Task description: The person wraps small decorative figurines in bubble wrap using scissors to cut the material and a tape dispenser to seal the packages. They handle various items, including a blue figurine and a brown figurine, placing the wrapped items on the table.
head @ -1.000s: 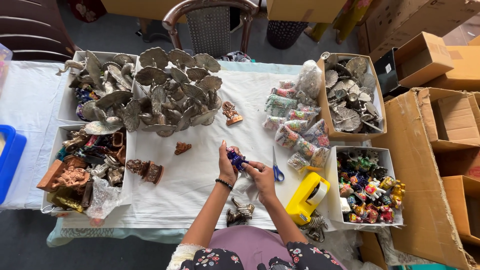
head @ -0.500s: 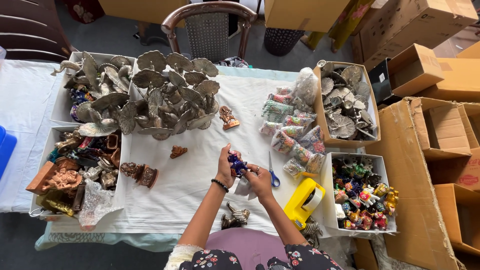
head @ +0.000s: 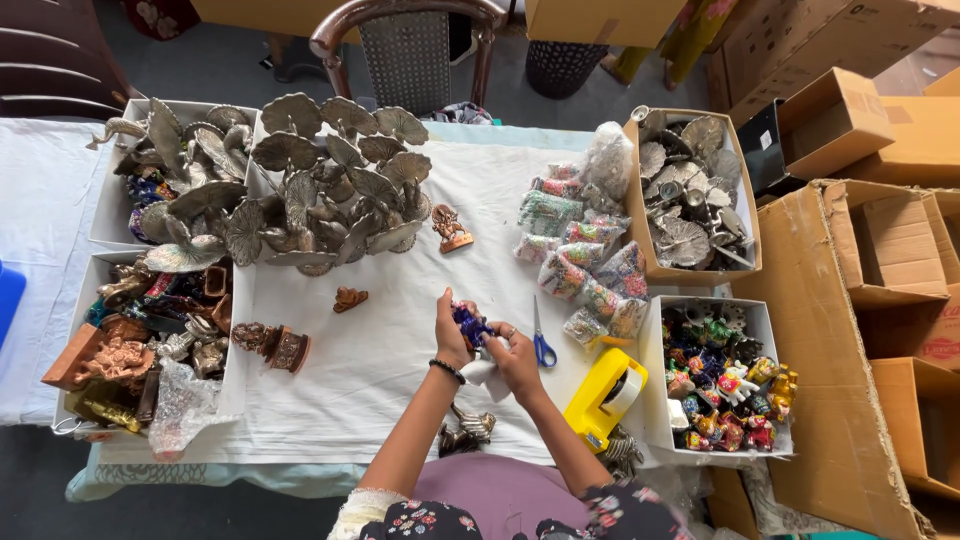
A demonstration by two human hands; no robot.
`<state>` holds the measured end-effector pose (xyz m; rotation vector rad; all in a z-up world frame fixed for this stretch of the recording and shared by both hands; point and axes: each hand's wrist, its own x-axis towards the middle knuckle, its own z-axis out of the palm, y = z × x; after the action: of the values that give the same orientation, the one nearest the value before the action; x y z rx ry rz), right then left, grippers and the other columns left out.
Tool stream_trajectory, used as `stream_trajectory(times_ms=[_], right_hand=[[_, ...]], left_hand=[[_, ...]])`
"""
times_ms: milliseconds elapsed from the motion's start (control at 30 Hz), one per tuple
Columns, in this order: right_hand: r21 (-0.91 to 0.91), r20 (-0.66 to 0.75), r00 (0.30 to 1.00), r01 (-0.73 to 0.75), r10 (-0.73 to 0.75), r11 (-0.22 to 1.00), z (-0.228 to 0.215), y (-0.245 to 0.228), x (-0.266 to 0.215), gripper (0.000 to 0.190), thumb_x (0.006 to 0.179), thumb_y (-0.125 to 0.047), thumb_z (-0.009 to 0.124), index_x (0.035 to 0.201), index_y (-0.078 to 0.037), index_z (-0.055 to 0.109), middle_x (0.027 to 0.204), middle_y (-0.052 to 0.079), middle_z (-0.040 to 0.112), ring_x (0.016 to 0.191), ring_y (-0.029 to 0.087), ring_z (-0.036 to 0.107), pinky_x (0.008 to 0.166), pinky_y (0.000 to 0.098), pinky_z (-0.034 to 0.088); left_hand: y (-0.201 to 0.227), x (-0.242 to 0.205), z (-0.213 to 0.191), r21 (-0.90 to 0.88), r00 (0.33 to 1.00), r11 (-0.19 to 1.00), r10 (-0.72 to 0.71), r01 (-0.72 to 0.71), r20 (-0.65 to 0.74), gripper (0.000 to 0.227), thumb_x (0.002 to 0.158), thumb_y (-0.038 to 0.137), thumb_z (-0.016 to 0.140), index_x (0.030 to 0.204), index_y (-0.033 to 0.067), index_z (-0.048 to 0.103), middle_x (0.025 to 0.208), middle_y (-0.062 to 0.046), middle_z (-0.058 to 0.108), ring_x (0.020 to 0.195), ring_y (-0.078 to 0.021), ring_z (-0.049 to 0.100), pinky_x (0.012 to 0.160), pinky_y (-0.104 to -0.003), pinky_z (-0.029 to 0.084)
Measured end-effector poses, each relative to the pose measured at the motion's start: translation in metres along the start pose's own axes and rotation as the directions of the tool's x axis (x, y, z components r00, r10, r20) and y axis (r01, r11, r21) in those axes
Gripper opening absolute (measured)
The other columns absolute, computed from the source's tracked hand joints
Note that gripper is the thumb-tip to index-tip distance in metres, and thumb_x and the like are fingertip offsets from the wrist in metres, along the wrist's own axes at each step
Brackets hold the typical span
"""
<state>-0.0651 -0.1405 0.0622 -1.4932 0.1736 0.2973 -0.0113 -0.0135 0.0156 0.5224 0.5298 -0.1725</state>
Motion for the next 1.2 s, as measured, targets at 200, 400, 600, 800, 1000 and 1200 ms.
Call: stream_trajectory(times_ms=[200,400,600,800,1000,1200], right_hand=[[-0.120,0.092,0.989,0.122,-0.112,0.985,-0.007,-0.008,0.006,0.020,0.095,-0.018,0.067,0.106,-0.002,0.072,0.085,-0.003,0.070,0.075,0.003,0.057,0.065,0.0224,0.047],[-0.398,-0.079,0.986,0.104,-0.147,0.911,-0.038,0.016,0.006,0.020,0.093,-0.024,0.072,0.100,-0.005,0.074,0.075,-0.002,0.068,0.068,0.006,0.058,0.063,0.0247,0.048],[0.123,-0.138,0.979,-0.132,0.149,0.984,-0.039,0.034,0.005,0.024,0.096,-0.026,0.071,0.109,-0.006,0.069,0.088,-0.003,0.066,0.077,0.006,0.057,0.071,0.0242,0.049],[0.274,-0.317,0.948,0.109,-0.017,0.956,-0.025,0.001,0.005,0.036,0.098,-0.027,0.071,0.126,-0.004,0.068,0.104,0.002,0.069,0.091,0.008,0.060,0.077,0.0239,0.048],[0.210,-0.242,0.937,0.303,-0.251,0.930,0.007,-0.031,-0.019,0.044,0.091,-0.023,0.073,0.130,-0.006,0.061,0.119,0.008,0.070,0.104,0.012,0.068,0.094,0.0259,0.055],[-0.623,0.223,0.764,0.590,-0.606,0.514,0.015,-0.041,-0.028,0.038,0.089,-0.022,0.079,0.126,-0.014,0.074,0.129,0.004,0.071,0.123,0.028,0.056,0.110,0.0397,0.044]], left_hand=[[0.027,0.000,0.017,0.261,0.987,0.952,-0.154,0.159,-0.036,0.047,0.097,0.052,0.054,0.071,0.0130,0.055,0.065,-0.002,0.058,0.059,-0.0175,0.058,0.052,-0.032,0.047],[0.069,0.001,0.029,0.243,0.963,0.939,-0.264,0.245,0.051,0.054,0.092,0.061,0.053,0.069,0.0126,0.055,0.062,-0.002,0.057,0.056,-0.0173,0.058,0.047,-0.032,0.048],[0.068,-0.013,0.036,0.150,0.948,0.942,-0.311,0.299,0.066,0.051,0.092,0.060,0.054,0.070,0.0137,0.057,0.065,-0.001,0.058,0.060,-0.0159,0.060,0.050,-0.032,0.049],[0.054,-0.017,0.033,0.210,0.963,0.954,-0.243,0.215,0.116,0.054,0.092,0.060,0.054,0.069,0.0113,0.058,0.061,-0.001,0.057,0.054,-0.0172,0.057,0.047,-0.031,0.047],[0.026,0.009,0.007,0.120,0.984,0.979,-0.173,0.167,0.043,0.051,0.095,0.058,0.054,0.076,0.0113,0.061,0.067,-0.002,0.062,0.058,-0.0174,0.060,0.052,-0.032,0.050],[0.011,0.008,-0.015,0.009,0.905,0.905,-0.424,0.424,-0.012,0.070,0.095,0.068,0.047,0.112,0.0029,0.066,0.101,-0.014,0.071,0.086,-0.0271,0.070,0.079,-0.041,0.059]])
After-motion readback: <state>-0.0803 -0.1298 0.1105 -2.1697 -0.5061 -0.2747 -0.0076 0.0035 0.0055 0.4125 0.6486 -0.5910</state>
